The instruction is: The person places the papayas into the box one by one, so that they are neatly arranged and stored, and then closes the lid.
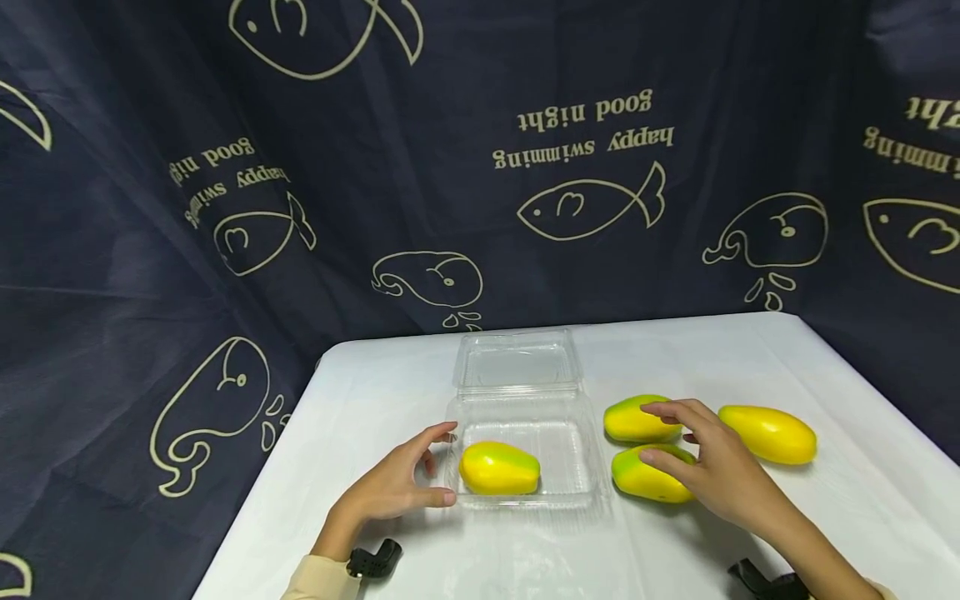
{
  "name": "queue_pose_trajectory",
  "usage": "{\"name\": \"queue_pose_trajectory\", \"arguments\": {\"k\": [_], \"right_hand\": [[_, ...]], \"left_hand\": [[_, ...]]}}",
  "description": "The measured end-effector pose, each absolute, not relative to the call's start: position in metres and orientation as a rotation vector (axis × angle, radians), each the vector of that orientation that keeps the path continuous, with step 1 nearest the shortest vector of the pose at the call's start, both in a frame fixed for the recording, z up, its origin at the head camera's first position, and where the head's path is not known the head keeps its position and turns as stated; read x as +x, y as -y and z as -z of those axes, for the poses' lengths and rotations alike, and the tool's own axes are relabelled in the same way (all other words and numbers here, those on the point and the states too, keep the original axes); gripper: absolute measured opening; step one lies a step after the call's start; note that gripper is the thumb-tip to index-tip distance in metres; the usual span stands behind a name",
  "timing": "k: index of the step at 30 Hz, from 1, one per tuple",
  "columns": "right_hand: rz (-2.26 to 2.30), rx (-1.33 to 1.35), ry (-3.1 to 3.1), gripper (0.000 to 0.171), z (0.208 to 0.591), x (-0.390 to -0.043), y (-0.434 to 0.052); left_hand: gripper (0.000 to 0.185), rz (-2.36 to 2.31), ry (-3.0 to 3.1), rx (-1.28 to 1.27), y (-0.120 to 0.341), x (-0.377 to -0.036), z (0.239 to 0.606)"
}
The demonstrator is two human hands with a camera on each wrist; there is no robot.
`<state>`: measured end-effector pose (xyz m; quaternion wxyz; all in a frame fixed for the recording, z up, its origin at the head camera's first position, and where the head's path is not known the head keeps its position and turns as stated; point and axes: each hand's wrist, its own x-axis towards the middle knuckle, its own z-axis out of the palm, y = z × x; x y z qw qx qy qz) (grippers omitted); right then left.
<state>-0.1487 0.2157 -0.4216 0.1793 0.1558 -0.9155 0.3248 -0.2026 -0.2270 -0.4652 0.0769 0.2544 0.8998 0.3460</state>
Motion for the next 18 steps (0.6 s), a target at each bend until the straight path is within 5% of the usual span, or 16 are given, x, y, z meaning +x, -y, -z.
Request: {"name": "queue_pose_trajectory", "arguments": {"k": [18], "right_hand": [[-0.861, 0.444, 2.595, 0.052, 0.445, -0.143, -0.227]], "left_hand": [[0.095, -0.994, -2.718, 0.761, 0.228, -0.204, 0.464]]}}
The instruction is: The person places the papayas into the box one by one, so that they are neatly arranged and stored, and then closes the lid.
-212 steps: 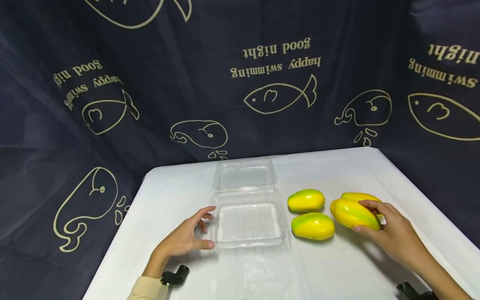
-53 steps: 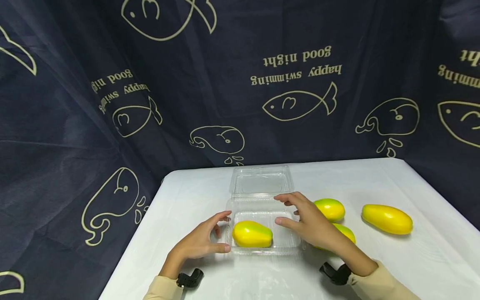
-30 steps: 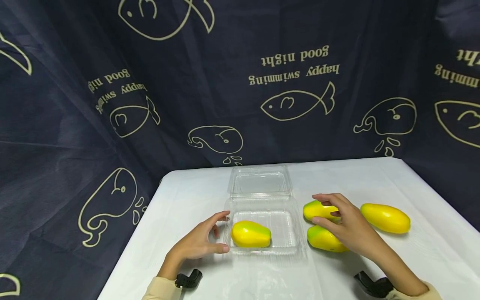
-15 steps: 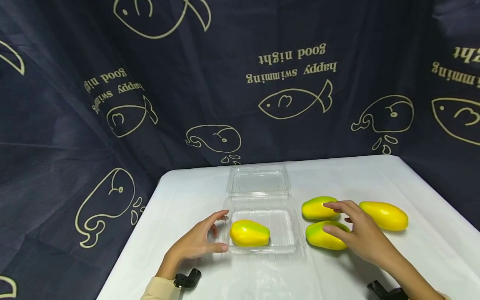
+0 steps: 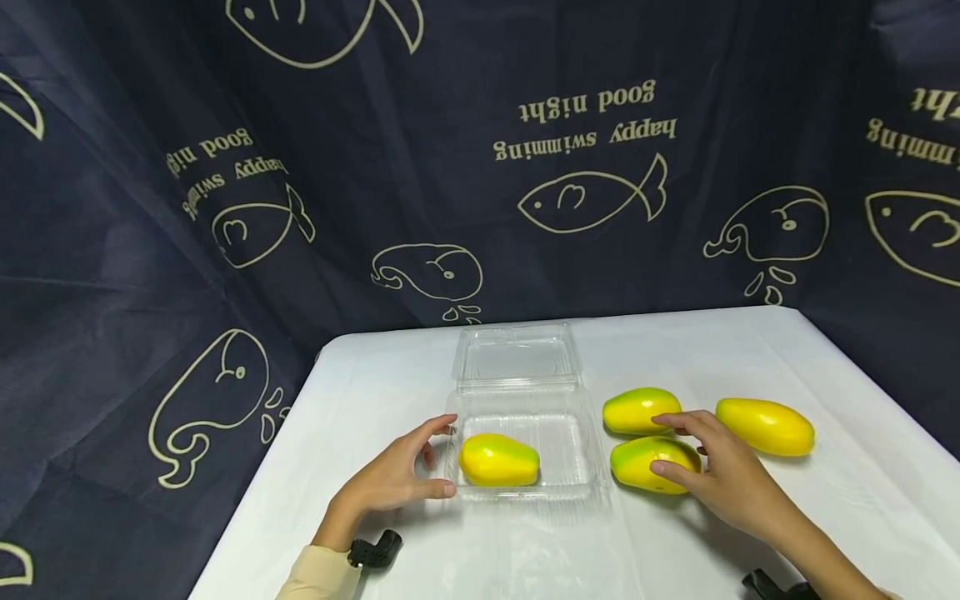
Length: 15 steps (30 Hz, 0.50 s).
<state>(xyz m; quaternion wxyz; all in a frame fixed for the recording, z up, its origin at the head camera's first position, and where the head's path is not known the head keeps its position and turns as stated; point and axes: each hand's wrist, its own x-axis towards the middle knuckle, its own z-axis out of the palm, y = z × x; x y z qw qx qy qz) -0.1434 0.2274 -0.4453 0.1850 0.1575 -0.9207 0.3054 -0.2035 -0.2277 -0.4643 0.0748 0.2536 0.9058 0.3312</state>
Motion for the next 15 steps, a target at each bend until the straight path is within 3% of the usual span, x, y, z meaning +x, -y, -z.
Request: {"name": "queue_pose_trajectory", "arguments": {"k": [15], "right_hand": [[-0.841, 0.429, 2.641, 0.057, 0.459, -0.146, -0.233]], "left_hand": [[0.095, -0.997, -2.722, 0.774, 0.227, -0.204, 0.464]]}}
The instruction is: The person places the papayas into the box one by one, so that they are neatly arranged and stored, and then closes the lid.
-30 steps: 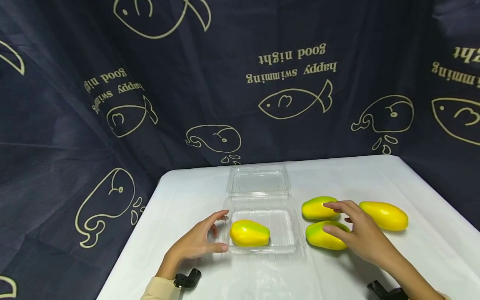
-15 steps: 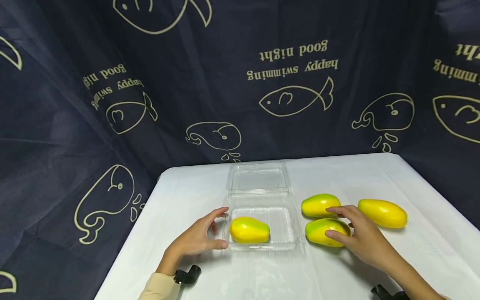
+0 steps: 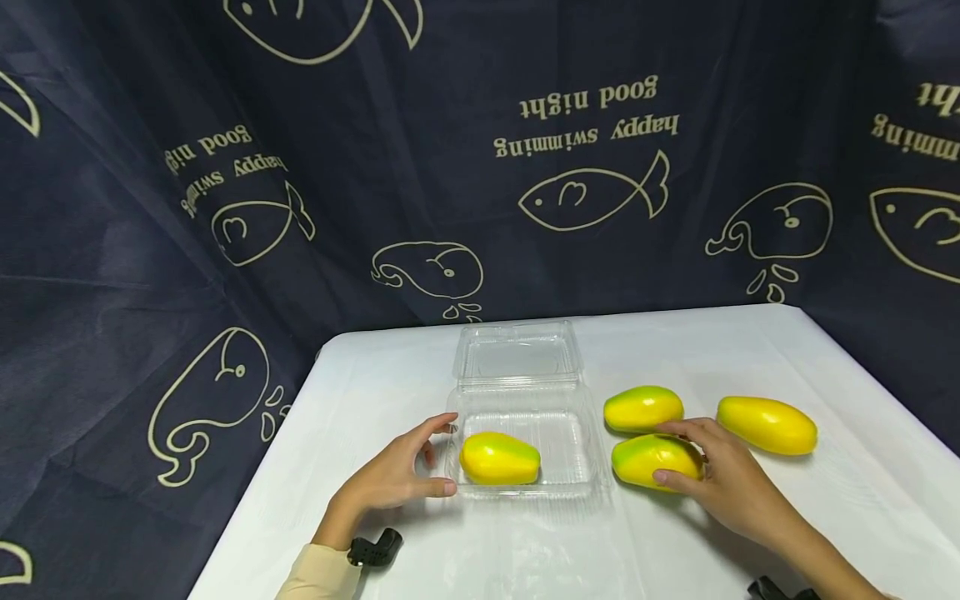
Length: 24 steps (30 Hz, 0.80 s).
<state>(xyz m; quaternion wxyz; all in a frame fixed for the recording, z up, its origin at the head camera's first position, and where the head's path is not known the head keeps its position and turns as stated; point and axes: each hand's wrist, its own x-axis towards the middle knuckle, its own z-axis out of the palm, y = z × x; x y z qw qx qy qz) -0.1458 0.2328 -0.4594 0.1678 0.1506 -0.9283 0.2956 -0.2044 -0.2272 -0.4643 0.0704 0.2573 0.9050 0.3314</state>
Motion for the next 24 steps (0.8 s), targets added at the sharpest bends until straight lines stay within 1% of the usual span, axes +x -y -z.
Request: {"name": "queue_pose_trajectory", "arguments": {"k": [12, 24], "right_hand": [[-0.832, 0.422, 2.646, 0.057, 0.4655, -0.1456, -0.2328], [-0.863, 0.374, 2.715, 0.061, 0.4633, -0.1497, -0.2342]], "left_hand": [[0.093, -0.991, -2.721, 0.76, 0.2273, -0.2027, 0.4638], [0.093, -0.994, -2.726, 0.763, 0.2272, -0.2046, 0.4639]]}}
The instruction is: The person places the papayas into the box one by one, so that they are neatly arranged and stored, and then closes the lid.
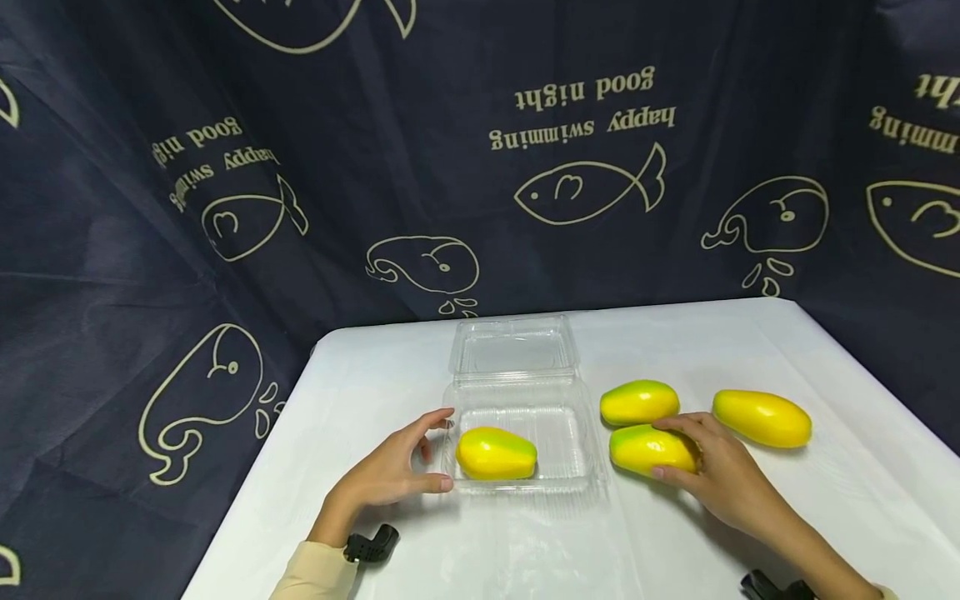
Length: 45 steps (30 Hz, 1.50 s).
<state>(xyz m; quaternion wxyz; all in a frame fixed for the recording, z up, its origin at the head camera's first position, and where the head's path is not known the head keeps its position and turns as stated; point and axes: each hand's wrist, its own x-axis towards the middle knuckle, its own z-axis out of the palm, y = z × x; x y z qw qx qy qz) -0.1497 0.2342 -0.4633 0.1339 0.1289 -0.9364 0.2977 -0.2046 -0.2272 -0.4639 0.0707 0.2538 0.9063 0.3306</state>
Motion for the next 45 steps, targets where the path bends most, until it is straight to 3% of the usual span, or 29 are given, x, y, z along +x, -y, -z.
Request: {"name": "queue_pose_trajectory", "arguments": {"k": [22, 45], "right_hand": [[-0.836, 0.375, 2.702, 0.06, 0.457, -0.147, -0.236], [-0.87, 0.45, 2.599, 0.061, 0.422, -0.157, -0.226]], "left_hand": [[0.093, -0.987, -2.722, 0.753, 0.228, -0.204, 0.464], [0.092, -0.967, -2.719, 0.749, 0.228, -0.203, 0.461]]}}
